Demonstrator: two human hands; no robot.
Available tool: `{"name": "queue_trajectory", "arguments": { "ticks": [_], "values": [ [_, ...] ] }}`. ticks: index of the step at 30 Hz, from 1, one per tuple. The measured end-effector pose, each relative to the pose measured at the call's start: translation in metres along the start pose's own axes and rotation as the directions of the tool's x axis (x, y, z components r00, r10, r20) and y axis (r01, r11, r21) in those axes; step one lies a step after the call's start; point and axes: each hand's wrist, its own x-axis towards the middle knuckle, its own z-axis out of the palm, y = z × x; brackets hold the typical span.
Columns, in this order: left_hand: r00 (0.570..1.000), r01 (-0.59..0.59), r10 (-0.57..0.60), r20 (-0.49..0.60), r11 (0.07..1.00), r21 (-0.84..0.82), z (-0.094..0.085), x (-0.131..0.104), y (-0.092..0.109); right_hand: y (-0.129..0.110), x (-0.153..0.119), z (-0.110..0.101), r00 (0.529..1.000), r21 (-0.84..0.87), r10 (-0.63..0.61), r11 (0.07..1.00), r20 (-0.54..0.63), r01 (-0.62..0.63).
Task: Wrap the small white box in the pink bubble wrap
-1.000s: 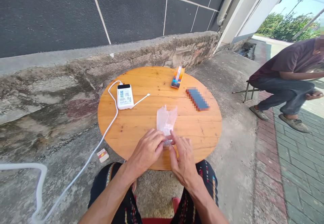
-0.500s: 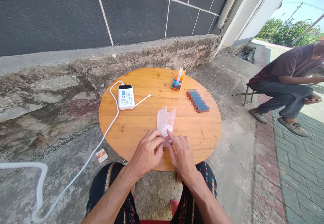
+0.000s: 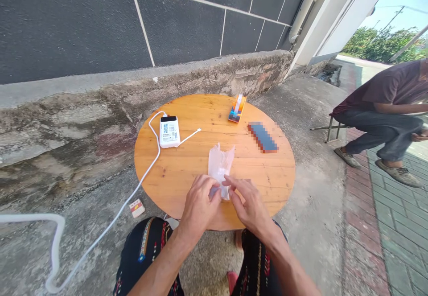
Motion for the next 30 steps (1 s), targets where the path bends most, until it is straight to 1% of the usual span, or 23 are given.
{"name": "queue_trajectory", "arguments": {
  "ticks": [2, 4, 7, 9, 13, 18, 20, 22, 25, 30],
  "values": [
    [0.999, -0.035, 0.035, -0.013, 0.999, 0.036, 0.002, 0.0, 0.0, 0.011, 0.008, -0.008, 0.999, -0.038, 0.029, 0.999, -0.03, -0.031],
    [0.997, -0.067, 0.069, -0.027, 0.994, 0.081, 0.003, -0.001, 0.0, 0.021, 0.018, -0.013, 0.999, -0.106, 0.046, 0.993, -0.024, -0.049],
    [0.994, -0.097, 0.105, -0.041, 0.982, 0.159, 0.003, -0.002, 0.001, 0.03, 0.034, -0.015, 0.998, -0.217, 0.043, 0.976, 0.054, -0.031],
    [0.992, -0.115, 0.123, -0.031, 0.975, 0.19, 0.002, -0.002, 0.002, 0.032, 0.042, -0.013, 0.994, -0.27, 0.028, 0.963, 0.103, 0.0],
    [0.986, -0.168, 0.164, 0.036, 0.966, 0.199, -0.001, 0.002, 0.003, 0.032, 0.052, -0.01, 0.99, -0.285, -0.029, 0.956, 0.139, 0.068],
    [0.981, -0.181, 0.166, 0.1, 0.97, 0.163, -0.006, 0.009, 0.003, 0.028, 0.052, -0.01, 0.992, -0.245, -0.083, 0.964, 0.093, 0.104],
    [0.978, -0.189, 0.172, 0.118, 0.97, 0.154, -0.008, 0.011, 0.002, 0.025, 0.053, -0.011, 0.99, -0.258, -0.105, 0.958, 0.097, 0.127],
    [0.976, -0.195, 0.177, 0.129, 0.97, 0.143, -0.008, 0.012, 0.001, 0.023, 0.057, -0.012, 0.981, -0.301, -0.13, 0.939, 0.144, 0.168],
    [0.976, -0.203, 0.19, 0.11, 0.972, 0.122, -0.006, 0.01, -0.003, 0.021, 0.067, -0.013, 0.957, -0.359, -0.146, 0.904, 0.252, 0.233],
    [0.978, -0.207, 0.203, 0.049, 0.973, 0.102, -0.002, 0.005, -0.005, 0.024, 0.086, -0.011, 0.898, -0.357, -0.11, 0.891, 0.426, 0.278]
  ]
}}
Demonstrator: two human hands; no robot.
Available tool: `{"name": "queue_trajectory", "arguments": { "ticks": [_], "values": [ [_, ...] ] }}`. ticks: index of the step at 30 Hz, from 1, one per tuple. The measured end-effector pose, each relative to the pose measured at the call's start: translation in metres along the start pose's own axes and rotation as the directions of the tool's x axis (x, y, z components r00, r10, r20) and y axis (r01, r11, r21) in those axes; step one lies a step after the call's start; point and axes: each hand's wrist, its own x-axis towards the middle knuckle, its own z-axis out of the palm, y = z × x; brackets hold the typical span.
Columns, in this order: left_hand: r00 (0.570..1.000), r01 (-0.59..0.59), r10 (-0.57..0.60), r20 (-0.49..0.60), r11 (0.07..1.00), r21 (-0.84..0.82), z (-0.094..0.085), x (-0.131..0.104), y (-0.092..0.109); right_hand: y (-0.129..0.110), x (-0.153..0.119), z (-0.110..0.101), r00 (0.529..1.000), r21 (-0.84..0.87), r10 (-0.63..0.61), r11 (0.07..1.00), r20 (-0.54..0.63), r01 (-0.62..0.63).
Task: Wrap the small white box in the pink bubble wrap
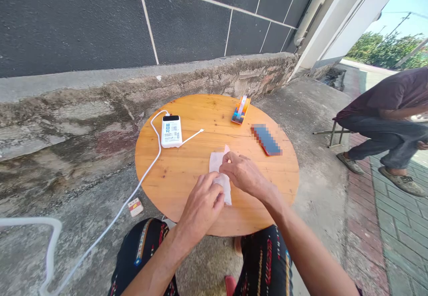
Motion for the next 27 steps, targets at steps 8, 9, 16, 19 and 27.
{"name": "queue_trajectory", "arguments": {
  "ticks": [8, 9, 16, 19, 27],
  "values": [
    [0.996, -0.076, 0.068, 0.057, 0.988, 0.135, -0.001, -0.001, 0.002, 0.006, 0.018, -0.009, 0.991, 0.012, -0.047, 0.999, 0.124, 0.046],
    [0.994, -0.094, 0.084, 0.073, 0.985, 0.146, -0.001, -0.001, 0.001, 0.007, 0.02, -0.011, 0.989, 0.028, -0.053, 0.998, 0.14, 0.05],
    [0.986, -0.141, 0.125, 0.111, 0.979, 0.149, -0.002, 0.002, -0.003, 0.003, 0.033, -0.024, 0.962, 0.048, -0.103, 0.994, 0.253, 0.094],
    [0.985, -0.151, 0.138, 0.105, 0.98, 0.127, -0.003, 0.003, -0.003, -0.002, 0.04, -0.027, 0.939, 0.042, -0.135, 0.991, 0.315, 0.128],
    [0.987, -0.122, 0.103, 0.126, 0.981, 0.149, -0.005, 0.003, -0.003, 0.004, 0.049, -0.025, 0.915, 0.089, -0.202, 0.979, 0.35, 0.182]
  ]
}}
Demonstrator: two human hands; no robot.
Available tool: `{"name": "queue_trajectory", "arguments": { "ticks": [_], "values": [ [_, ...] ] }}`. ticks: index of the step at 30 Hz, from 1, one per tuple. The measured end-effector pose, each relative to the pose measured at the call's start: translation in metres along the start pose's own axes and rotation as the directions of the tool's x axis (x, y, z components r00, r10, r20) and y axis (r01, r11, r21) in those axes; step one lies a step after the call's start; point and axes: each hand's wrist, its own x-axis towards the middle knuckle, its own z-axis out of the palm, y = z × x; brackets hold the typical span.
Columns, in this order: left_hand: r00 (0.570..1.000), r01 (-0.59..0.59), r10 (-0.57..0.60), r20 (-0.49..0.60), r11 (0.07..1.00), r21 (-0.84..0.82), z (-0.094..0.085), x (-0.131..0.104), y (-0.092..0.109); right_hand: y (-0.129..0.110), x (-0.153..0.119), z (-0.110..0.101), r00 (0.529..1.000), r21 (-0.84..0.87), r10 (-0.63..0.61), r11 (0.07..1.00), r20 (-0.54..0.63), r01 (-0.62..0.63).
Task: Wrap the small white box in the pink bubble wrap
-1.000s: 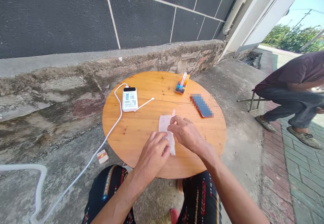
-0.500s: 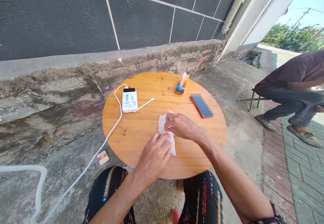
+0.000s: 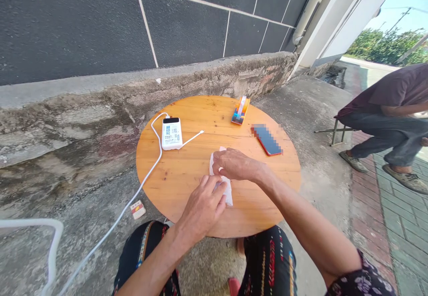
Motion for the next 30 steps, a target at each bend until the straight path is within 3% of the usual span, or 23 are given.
{"name": "queue_trajectory", "arguments": {
  "ticks": [8, 11, 13, 15, 19, 23, 27, 30],
  "values": [
    [0.997, -0.078, 0.078, -0.003, 0.996, 0.035, 0.003, 0.003, -0.003, 0.004, 0.002, 0.003, 0.998, 0.032, -0.006, 0.999, -0.06, 0.008],
    [0.999, -0.05, 0.05, 0.01, 0.999, 0.006, 0.003, 0.003, -0.001, 0.011, -0.004, 0.004, 0.972, 0.106, 0.042, 0.994, -0.229, -0.018],
    [0.999, -0.029, 0.029, 0.017, 1.0, -0.008, 0.002, 0.003, 0.0, 0.02, -0.012, 0.005, 0.921, 0.176, 0.106, 0.984, -0.375, -0.041],
    [1.0, -0.021, 0.022, 0.022, 1.0, -0.02, 0.001, 0.003, 0.001, 0.029, -0.021, 0.006, 0.883, 0.208, 0.139, 0.977, -0.447, -0.048],
    [1.0, -0.012, 0.013, 0.017, 0.999, -0.034, 0.003, 0.002, 0.001, 0.034, -0.028, 0.008, 0.904, 0.157, 0.094, 0.987, -0.417, -0.03],
    [1.0, -0.011, 0.011, 0.004, 0.999, -0.037, 0.005, 0.0, 0.0, 0.025, -0.015, 0.018, 0.916, 0.144, 0.09, 0.989, -0.39, -0.036],
    [1.0, -0.012, 0.012, -0.006, 0.999, -0.036, 0.005, 0.0, 0.001, 0.02, -0.001, 0.037, 0.904, 0.244, 0.161, 0.968, -0.397, -0.065],
    [1.0, 0.001, -0.001, -0.011, 0.999, -0.045, 0.004, 0.001, 0.001, 0.021, -0.008, 0.051, 0.848, 0.34, 0.203, 0.94, -0.489, -0.029]
  ]
}}
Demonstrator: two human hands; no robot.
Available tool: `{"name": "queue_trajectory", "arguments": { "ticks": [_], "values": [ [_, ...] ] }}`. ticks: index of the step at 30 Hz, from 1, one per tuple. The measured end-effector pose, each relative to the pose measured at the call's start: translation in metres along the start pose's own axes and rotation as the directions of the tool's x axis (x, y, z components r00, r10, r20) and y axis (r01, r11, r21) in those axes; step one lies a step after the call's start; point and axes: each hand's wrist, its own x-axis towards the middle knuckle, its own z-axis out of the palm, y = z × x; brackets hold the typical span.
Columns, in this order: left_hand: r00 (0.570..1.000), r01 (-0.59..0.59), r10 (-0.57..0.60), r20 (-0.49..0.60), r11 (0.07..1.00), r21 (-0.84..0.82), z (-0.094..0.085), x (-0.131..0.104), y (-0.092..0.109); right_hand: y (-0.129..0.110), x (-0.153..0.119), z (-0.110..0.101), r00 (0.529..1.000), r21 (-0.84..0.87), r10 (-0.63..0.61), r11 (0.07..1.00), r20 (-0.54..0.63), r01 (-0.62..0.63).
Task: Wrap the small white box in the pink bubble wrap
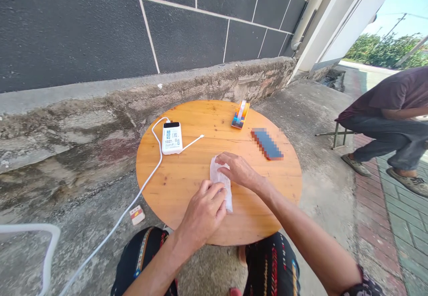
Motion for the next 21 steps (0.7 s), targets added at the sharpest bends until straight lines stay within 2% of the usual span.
{"name": "queue_trajectory", "arguments": {
  "ticks": [2, 4, 8, 12, 14, 18, 21],
  "values": [
    [1.0, 0.003, -0.003, -0.01, 1.0, -0.012, 0.0, 0.0, 0.0, 0.001, -0.016, -0.002, 0.994, 0.06, -0.007, 0.998, -0.108, 0.013],
    [1.0, -0.001, 0.0, -0.023, 1.0, -0.025, 0.001, 0.0, 0.0, -0.002, -0.034, -0.006, 0.989, 0.106, -0.003, 0.994, -0.145, 0.018],
    [0.998, -0.003, 0.001, -0.057, 0.999, -0.033, 0.001, 0.0, 0.0, -0.011, -0.058, -0.002, 0.998, 0.117, -0.036, 0.992, -0.058, 0.042],
    [0.998, 0.007, -0.011, -0.066, 0.999, -0.053, 0.0, 0.001, -0.001, -0.011, -0.058, 0.013, 0.996, 0.081, -0.088, 0.993, 0.004, 0.087],
    [0.998, 0.004, -0.009, -0.066, 0.997, -0.074, -0.002, 0.001, -0.001, -0.01, -0.058, 0.015, 0.997, 0.091, -0.081, 0.993, -0.005, 0.081],
    [0.997, 0.002, -0.01, -0.075, 0.994, -0.106, -0.003, 0.002, -0.002, -0.015, -0.074, 0.005, 0.996, 0.139, -0.019, 0.99, -0.083, 0.03],
    [0.997, 0.002, -0.012, -0.082, 0.993, -0.122, -0.002, 0.002, -0.003, -0.029, -0.093, -0.002, 0.998, 0.168, 0.033, 0.986, -0.056, -0.023]
  ]
}}
